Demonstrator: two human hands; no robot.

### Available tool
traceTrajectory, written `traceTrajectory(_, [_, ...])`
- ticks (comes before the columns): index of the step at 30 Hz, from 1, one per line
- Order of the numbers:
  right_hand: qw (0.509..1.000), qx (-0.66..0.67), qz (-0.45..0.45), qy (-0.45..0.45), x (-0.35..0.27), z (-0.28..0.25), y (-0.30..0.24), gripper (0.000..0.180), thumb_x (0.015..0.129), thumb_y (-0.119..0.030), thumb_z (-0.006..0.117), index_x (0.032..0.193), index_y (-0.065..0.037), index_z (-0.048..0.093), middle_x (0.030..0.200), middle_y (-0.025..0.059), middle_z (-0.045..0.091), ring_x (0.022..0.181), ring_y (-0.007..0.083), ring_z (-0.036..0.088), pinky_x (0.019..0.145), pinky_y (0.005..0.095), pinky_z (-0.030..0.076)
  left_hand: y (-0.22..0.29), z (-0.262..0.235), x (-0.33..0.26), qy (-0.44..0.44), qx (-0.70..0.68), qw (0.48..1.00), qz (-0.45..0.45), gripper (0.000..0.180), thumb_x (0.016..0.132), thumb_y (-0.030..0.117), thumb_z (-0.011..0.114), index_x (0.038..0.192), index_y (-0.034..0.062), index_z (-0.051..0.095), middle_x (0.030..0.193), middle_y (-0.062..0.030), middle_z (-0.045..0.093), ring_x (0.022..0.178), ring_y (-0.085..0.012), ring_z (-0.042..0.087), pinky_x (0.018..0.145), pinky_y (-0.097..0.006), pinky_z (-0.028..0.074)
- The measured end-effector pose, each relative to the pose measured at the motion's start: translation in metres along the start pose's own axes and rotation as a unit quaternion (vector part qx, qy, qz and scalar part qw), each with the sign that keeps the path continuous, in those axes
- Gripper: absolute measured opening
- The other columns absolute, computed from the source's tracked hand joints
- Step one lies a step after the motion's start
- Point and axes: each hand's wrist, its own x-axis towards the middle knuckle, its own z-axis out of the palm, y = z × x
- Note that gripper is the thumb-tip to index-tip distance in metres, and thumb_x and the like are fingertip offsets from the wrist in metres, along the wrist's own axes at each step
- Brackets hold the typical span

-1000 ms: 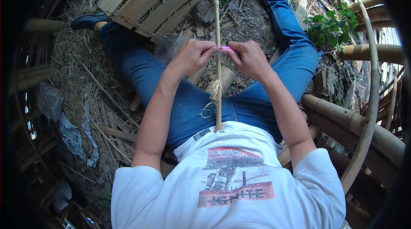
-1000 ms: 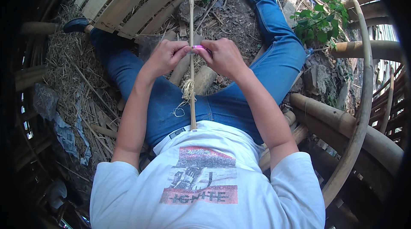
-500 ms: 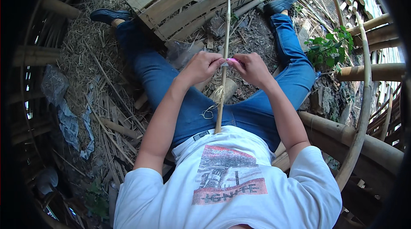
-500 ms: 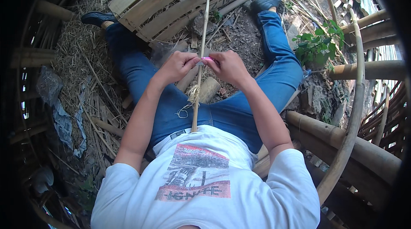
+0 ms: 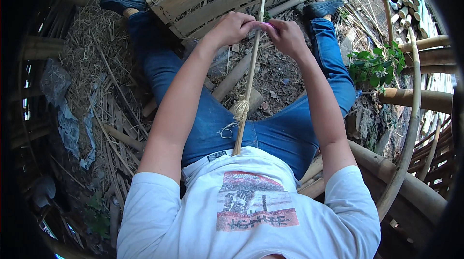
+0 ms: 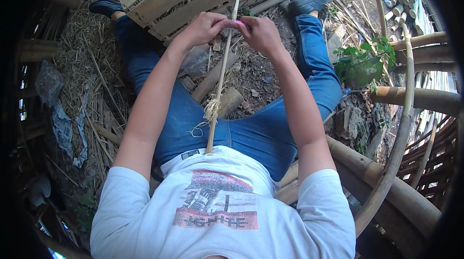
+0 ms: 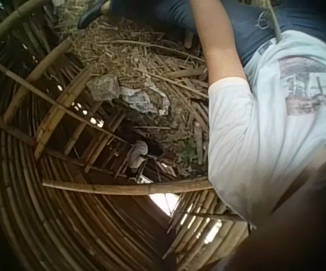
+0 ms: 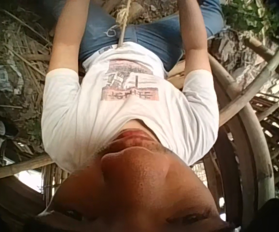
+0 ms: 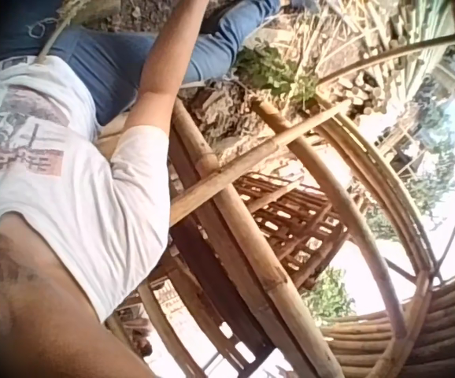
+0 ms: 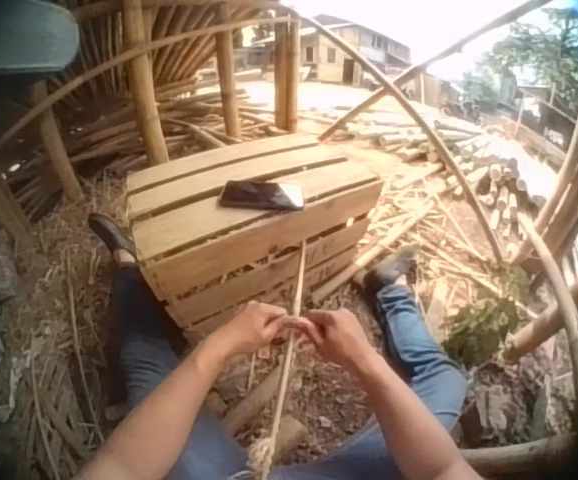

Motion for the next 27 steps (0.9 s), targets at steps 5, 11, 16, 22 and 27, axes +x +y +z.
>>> traceTrajectory(5, [0.999,-0.031,0.011,-0.032,0.001,-0.003,-0.004,0.030,0.094,-0.033,0.065,0.102,-0.005,0.074,0.074,0.0204,0.066,0.067,0.0367,0.067,0.061,0.0427,0.051,-0.004,0.003,-0.005,0.031,0.000,0.999,0.041,0.025,0.100,0.029,0.059,0.106,0.0107,0.075,0.063,-0.0061,0.056,0.058,-0.0127,0.052,0.059,-0.032,0.046])
traceTrajectory(11, [0.999,-0.027,0.022,-0.028,-0.003,-0.003,-0.004,0.035,0.095,-0.036,0.065,0.107,-0.005,0.074,0.075,0.0203,0.068,0.069,0.0361,0.068,0.063,0.0418,0.052,0.001,0.000,-0.004,0.014,-0.002,0.999,0.038,0.025,0.100,0.029,0.059,0.108,0.0119,0.075,0.065,-0.0067,0.059,0.059,-0.0134,0.053,0.059,-0.033,0.045])
traceTrajectory(16, [0.997,-0.012,0.053,-0.048,-0.005,-0.005,-0.012,0.037,0.096,-0.038,0.064,0.108,-0.004,0.074,0.074,0.0204,0.067,0.065,0.0345,0.067,0.062,0.0410,0.051,-0.002,-0.001,-0.005,0.015,0.022,0.998,0.064,0.025,0.100,0.027,0.058,0.108,0.0101,0.074,0.066,-0.0074,0.059,0.059,-0.0168,0.054,0.060,-0.034,0.046])
traceTrajectory(22, [0.996,0.009,0.050,-0.075,-0.005,-0.010,-0.012,0.037,0.098,-0.037,0.062,0.109,-0.004,0.073,0.072,0.0205,0.065,0.062,0.0304,0.065,0.061,0.0401,0.050,0.001,-0.006,-0.007,-0.072,-0.046,0.996,0.038,0.029,0.103,0.029,0.056,0.113,0.0085,0.073,0.065,-0.0074,0.058,0.063,-0.0135,0.055,0.063,-0.033,0.046])
traceTrajectory(27, [0.989,0.042,0.094,-0.104,-0.021,-0.008,-0.027,0.032,0.096,-0.034,0.063,0.104,-0.006,0.074,0.074,0.0201,0.066,0.067,0.0343,0.065,0.065,0.0436,0.051,-0.004,0.004,-0.022,-0.043,-0.060,0.996,0.045,0.027,0.102,0.029,0.057,0.113,0.0103,0.074,0.062,-0.0083,0.055,0.060,-0.0139,0.051,0.060,-0.034,0.044])
